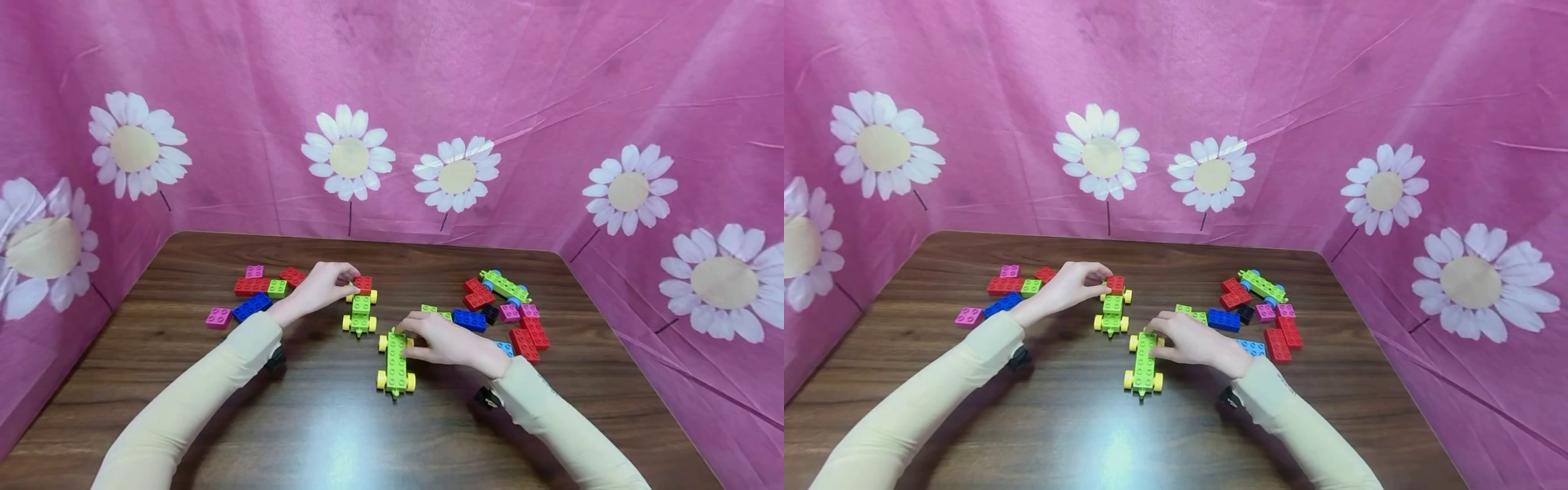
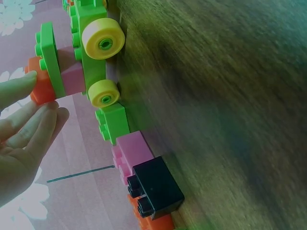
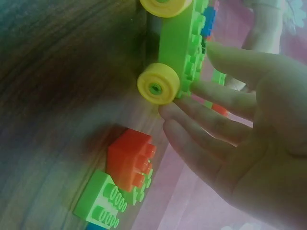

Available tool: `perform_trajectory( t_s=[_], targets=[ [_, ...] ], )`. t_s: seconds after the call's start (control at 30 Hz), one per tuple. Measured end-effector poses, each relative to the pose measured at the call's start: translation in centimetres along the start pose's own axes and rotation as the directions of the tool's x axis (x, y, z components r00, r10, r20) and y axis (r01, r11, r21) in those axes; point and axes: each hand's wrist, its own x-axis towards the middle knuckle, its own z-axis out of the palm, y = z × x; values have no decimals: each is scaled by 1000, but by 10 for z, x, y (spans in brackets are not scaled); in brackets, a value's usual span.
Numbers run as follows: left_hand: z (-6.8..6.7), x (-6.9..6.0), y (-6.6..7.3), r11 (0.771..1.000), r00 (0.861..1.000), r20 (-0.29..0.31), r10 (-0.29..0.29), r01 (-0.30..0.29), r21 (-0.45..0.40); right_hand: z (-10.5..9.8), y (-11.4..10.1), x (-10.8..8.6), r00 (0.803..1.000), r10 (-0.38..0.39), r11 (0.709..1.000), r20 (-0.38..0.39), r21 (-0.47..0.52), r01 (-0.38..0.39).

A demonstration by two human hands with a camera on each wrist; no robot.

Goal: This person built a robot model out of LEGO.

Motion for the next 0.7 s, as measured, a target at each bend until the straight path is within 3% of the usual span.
perform_trajectory(
  t_s=[0.5, 0.7],
  targets=[
    [-1, 3, 2, 1000, 1000, 0, 5, -5, 15, 12, -10, 11, 999, 0, 1000, -42, 18, 1],
    [-2, 4, 4, 1000, 1000, -9, 4, -4, 19, 13, -12, 10, 995, 77, 997, -56, 3, -77]
  ],
)
